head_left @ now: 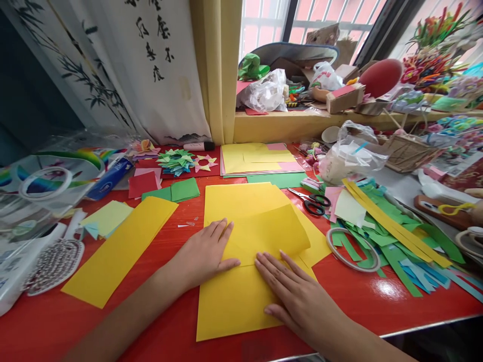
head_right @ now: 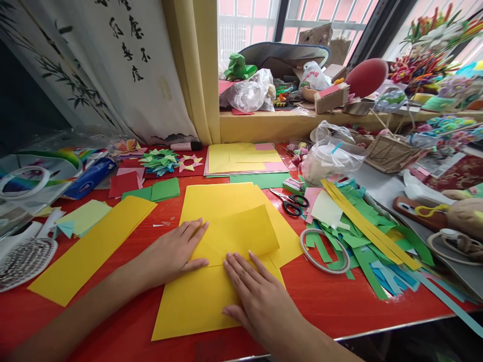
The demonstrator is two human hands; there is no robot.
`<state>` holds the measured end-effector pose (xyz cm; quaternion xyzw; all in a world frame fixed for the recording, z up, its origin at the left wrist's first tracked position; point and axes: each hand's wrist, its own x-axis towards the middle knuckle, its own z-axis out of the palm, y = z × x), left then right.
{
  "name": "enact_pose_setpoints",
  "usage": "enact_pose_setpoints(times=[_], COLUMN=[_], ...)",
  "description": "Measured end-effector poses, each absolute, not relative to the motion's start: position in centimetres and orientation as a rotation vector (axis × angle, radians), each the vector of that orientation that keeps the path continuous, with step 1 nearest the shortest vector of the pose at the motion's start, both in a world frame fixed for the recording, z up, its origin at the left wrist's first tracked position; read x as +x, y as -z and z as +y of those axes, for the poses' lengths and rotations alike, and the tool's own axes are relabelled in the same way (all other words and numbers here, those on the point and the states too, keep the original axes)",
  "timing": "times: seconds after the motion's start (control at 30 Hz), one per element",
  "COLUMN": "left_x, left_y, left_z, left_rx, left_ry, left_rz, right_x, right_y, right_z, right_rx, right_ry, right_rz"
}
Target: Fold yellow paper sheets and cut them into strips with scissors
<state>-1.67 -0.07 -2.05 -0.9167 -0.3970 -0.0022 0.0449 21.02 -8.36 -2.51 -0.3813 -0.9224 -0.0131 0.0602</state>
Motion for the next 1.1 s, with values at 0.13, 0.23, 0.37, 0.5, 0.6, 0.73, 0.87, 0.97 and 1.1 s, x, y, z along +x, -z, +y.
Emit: enact_pose_setpoints(times=[0.13, 0.23, 0.37, 0.5, 0.6, 0.73, 0.87, 0.97, 1.1], left_x=[-1.7, -1.7, -1.8, -1.6, 0.1, 5.1, 9.0, 8.9, 5.9], left_y=[2.0, 1.9, 1.8, 1.6, 1.6, 2.0, 2.5, 2.5, 2.5], left_z=[-0.1, -0.2, -0.2, -0.5, -1.1, -2.7, -3.9, -4.1, -4.7], left_rx=[-2.793, -2.791, -2.795, -2.765, -2.77, -2.87, -2.863, -2.86, -2.854], left_ry=[-0.001, 0.005, -0.007, -0.005, 0.042, 0.243, 0.377, 0.407, 0.402], left_rz=[-1.22, -1.215, -1.217, -1.221, -1.026, -0.545, -0.483, -0.552, -0.677], right_x=[22.6, 23.9, 25.9, 27.6, 28.0, 27.7, 27.6, 27.8, 28.0], right_y=[2.4, 2.5, 2.8, 3.4, 3.7, 3.6, 3.5, 3.6, 3.7], right_z=[-8.7, -8.9, -9.2, -9.3, -9.4, -9.5, -9.6, -9.6, -9.4], right_rx=[-1.22, -1.266, -1.385, -1.442, -1.419, -1.39, -1.449, -1.458, -1.465], right_ry=[0.099, 0.091, 0.056, 0.04, 0.081, 0.137, 0.154, 0.142, 0.087], right_rz=[-2.745, -2.692, -2.605, -2.584, -2.615, -2.602, -2.551, -2.55, -2.537])
